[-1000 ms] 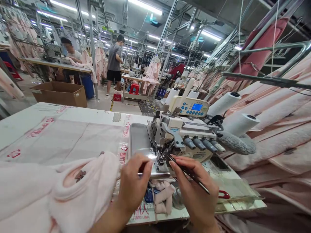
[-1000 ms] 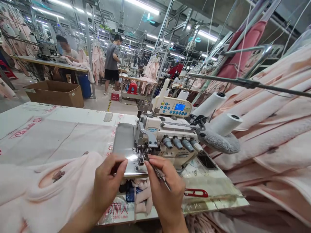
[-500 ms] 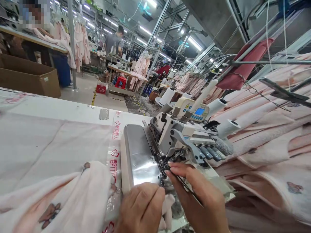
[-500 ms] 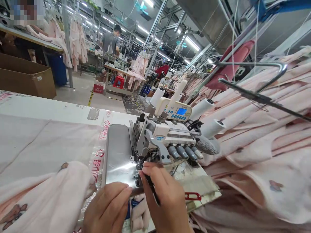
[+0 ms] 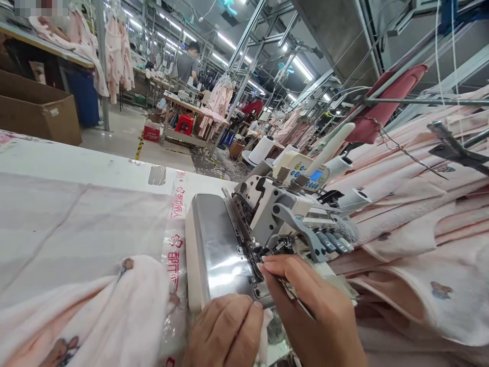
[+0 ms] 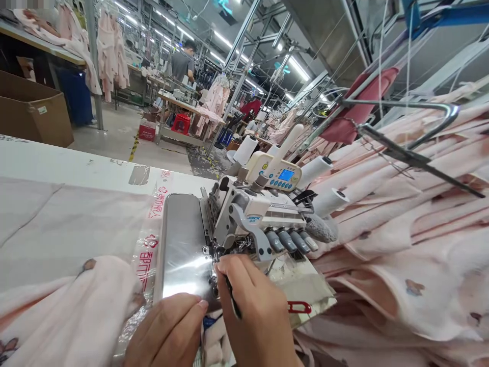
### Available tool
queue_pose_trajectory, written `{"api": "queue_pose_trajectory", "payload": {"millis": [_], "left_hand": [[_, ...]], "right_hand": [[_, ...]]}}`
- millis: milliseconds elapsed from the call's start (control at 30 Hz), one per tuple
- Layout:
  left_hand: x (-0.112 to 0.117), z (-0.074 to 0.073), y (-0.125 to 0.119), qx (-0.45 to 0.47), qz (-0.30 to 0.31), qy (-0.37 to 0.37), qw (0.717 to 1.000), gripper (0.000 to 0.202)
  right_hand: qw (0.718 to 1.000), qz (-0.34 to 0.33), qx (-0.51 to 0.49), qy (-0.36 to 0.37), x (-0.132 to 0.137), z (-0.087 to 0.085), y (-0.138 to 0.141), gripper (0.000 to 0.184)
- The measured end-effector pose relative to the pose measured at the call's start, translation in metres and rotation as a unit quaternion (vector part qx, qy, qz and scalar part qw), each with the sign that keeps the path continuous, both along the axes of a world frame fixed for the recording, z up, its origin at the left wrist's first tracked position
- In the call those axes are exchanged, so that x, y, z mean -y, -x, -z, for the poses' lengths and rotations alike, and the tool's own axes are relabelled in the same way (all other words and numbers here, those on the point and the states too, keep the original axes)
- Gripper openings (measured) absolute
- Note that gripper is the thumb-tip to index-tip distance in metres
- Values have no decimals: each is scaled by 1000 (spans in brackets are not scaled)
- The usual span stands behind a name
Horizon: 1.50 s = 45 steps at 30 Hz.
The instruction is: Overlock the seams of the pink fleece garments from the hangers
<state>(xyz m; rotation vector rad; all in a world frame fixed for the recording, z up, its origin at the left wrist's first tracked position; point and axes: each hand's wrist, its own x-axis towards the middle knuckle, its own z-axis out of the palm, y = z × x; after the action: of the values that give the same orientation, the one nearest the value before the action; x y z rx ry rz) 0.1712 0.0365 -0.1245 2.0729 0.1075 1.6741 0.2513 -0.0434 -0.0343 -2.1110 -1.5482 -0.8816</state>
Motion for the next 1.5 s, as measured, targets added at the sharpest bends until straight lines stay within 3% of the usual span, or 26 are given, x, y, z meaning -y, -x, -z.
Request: {"api": "queue_pose_trajectory", "payload": {"millis": [200, 400, 567, 700, 767, 867, 967, 1267, 1500], "left_hand": [[-3, 3, -2, 8, -10, -22, 1000, 14], [-2, 5, -3, -1, 0, -15, 1000, 14], [-7, -8, 2, -68, -9, 47, 997, 23], [-20, -30, 0, -175, 26, 116, 977, 27], [-24, -43, -7, -241, 11, 98, 965, 28], [-23, -60, -17, -382, -42, 55, 921, 22], [-20, -70, -24, -467, -70, 69, 879, 15], [-21, -73, -23, -445, -9, 133, 886, 18], [-17, -76, -23, -453, -27, 146, 879, 17]], "right_hand": [[983, -27, -108, -144, 10, 9, 5, 13], [949, 2, -133, -285, 7, 1, 20, 15], [958, -70, -163, -225, 18, 2, 19, 19], [940, -77, -169, -285, 25, 17, 9, 17], [933, -68, -178, -305, 27, 23, 3, 15], [916, -34, -193, -350, 32, 28, -8, 11], [899, -32, -233, -368, 37, 32, -18, 9], [873, -117, -276, -384, 28, 47, -24, 9], [873, -124, -283, -378, 26, 43, -24, 8]]}}
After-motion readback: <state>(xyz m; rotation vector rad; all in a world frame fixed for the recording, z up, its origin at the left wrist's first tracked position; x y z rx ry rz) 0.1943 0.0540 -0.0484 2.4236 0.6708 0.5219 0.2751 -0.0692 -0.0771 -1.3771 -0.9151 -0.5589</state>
